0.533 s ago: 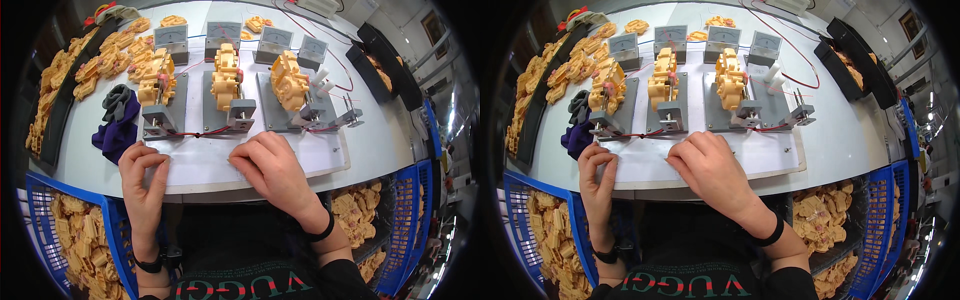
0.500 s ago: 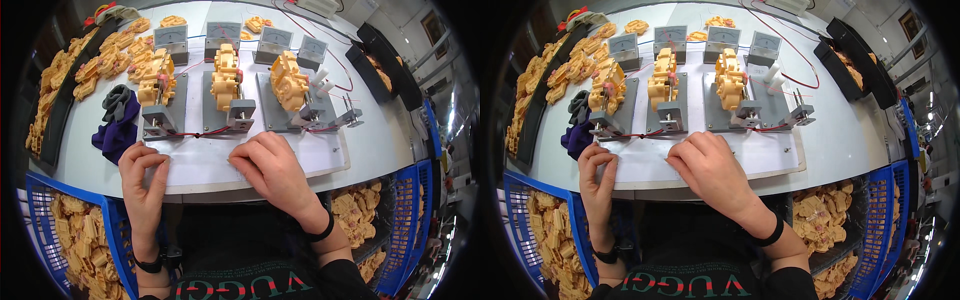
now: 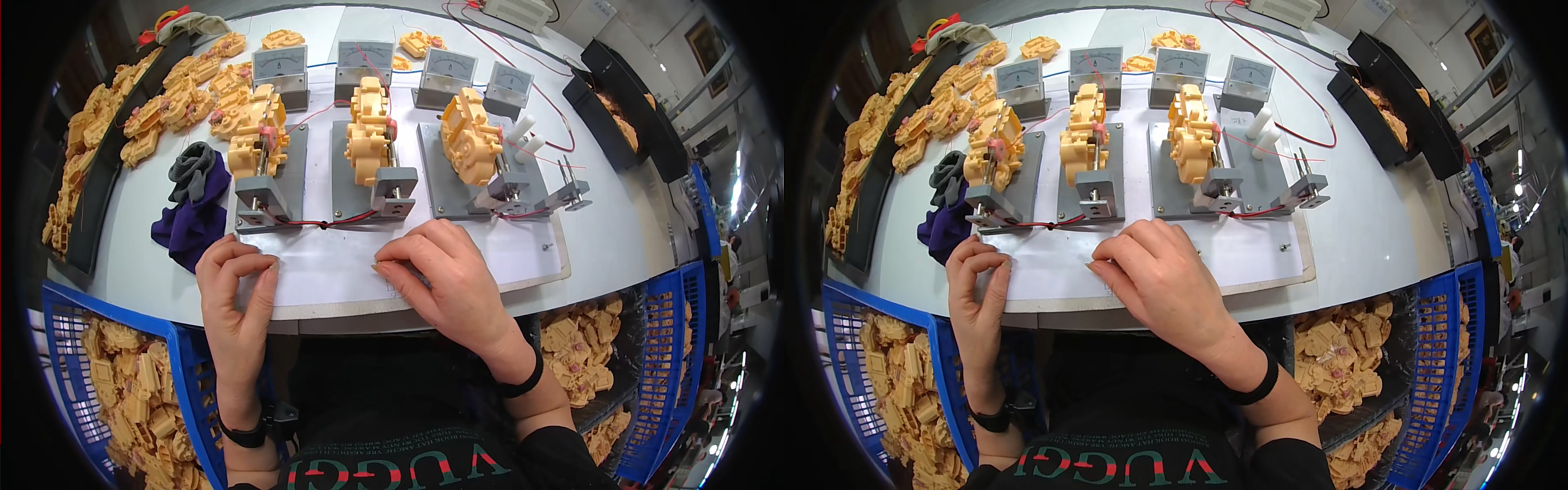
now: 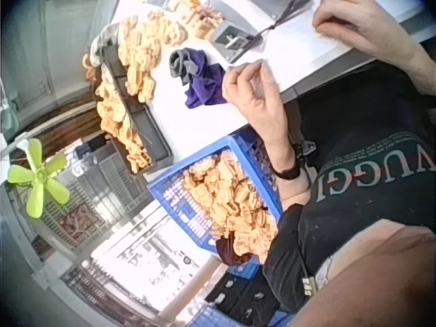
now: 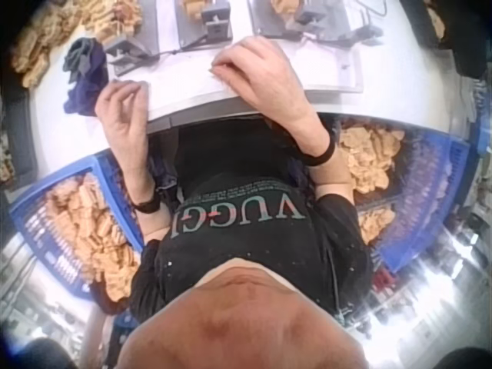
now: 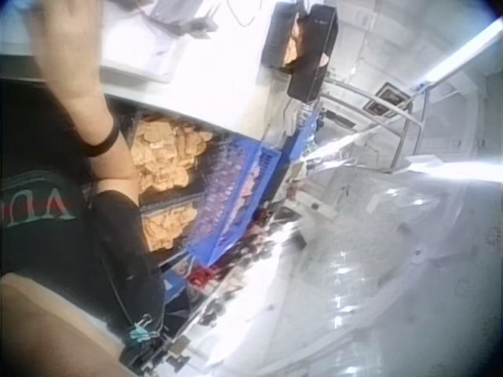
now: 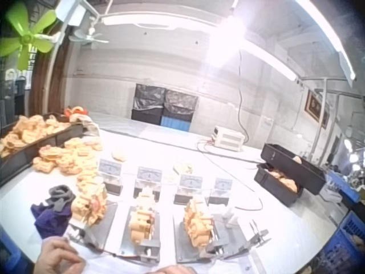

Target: Insert small electronic components or fasteners into industrial jigs on a workbench.

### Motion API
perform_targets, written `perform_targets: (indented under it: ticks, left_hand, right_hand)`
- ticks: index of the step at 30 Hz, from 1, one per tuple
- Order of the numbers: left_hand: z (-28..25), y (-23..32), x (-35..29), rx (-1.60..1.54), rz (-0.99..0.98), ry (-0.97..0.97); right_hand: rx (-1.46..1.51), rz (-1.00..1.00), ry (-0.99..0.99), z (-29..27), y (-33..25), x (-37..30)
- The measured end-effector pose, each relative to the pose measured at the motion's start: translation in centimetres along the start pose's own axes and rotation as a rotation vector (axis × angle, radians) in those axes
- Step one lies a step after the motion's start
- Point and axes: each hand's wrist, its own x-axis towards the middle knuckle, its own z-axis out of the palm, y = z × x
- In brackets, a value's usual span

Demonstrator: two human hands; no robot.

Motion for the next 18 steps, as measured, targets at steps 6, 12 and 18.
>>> perform_targets:
  ticks: [6,12,18]
  left_hand:
    - [0.04,-0.07,0.07,0.012,0.024,-0.001]
    - [0.14,0.01,-0.14,0.009,0.021,0.004]
    - [0.14,0.03,-0.07,-0.008,0.023,0.01]
  right_hand:
    - [0.025,0.017,0.003,-0.1,-0.09,0.01]
    - [0.031,0.07,-0.002,-0.27,-0.34,-0.13]
    - [0.021,0.06,-0.011,-0.25,-0.38,-0.04]
